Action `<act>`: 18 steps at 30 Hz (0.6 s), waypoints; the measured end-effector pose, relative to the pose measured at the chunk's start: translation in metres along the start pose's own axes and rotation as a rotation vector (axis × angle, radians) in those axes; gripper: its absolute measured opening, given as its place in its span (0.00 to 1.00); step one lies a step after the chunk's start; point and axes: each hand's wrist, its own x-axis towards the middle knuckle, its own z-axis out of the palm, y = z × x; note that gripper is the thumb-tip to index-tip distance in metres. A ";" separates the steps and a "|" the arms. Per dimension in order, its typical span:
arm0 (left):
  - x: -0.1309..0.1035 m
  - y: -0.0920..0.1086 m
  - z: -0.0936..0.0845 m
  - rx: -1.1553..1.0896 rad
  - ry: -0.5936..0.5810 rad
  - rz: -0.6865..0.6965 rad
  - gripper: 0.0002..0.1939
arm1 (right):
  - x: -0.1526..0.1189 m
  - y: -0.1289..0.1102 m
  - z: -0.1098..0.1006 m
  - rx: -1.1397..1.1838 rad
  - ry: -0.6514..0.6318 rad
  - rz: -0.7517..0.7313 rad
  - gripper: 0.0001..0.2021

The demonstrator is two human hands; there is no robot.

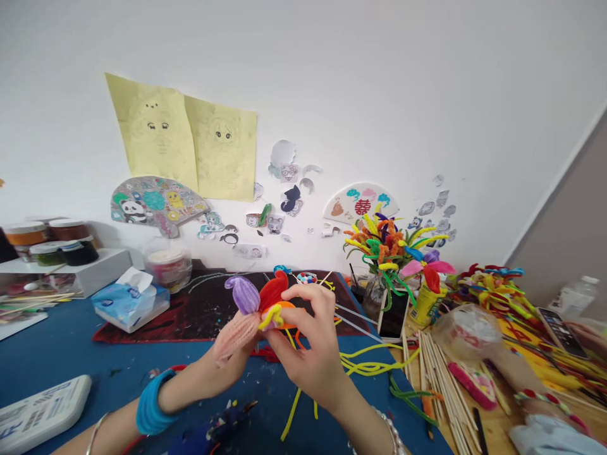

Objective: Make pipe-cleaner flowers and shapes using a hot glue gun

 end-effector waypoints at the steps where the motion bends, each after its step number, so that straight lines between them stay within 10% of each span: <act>1: 0.000 -0.001 0.000 0.004 -0.008 0.003 0.20 | 0.002 -0.001 -0.003 0.018 -0.016 -0.006 0.06; 11: -0.003 0.000 -0.005 -0.078 -0.073 0.019 0.23 | 0.007 -0.004 -0.016 -0.034 -0.070 -0.075 0.06; 18: -0.001 0.010 -0.005 -0.237 0.091 -0.032 0.23 | 0.013 -0.012 -0.020 0.074 -0.117 0.017 0.04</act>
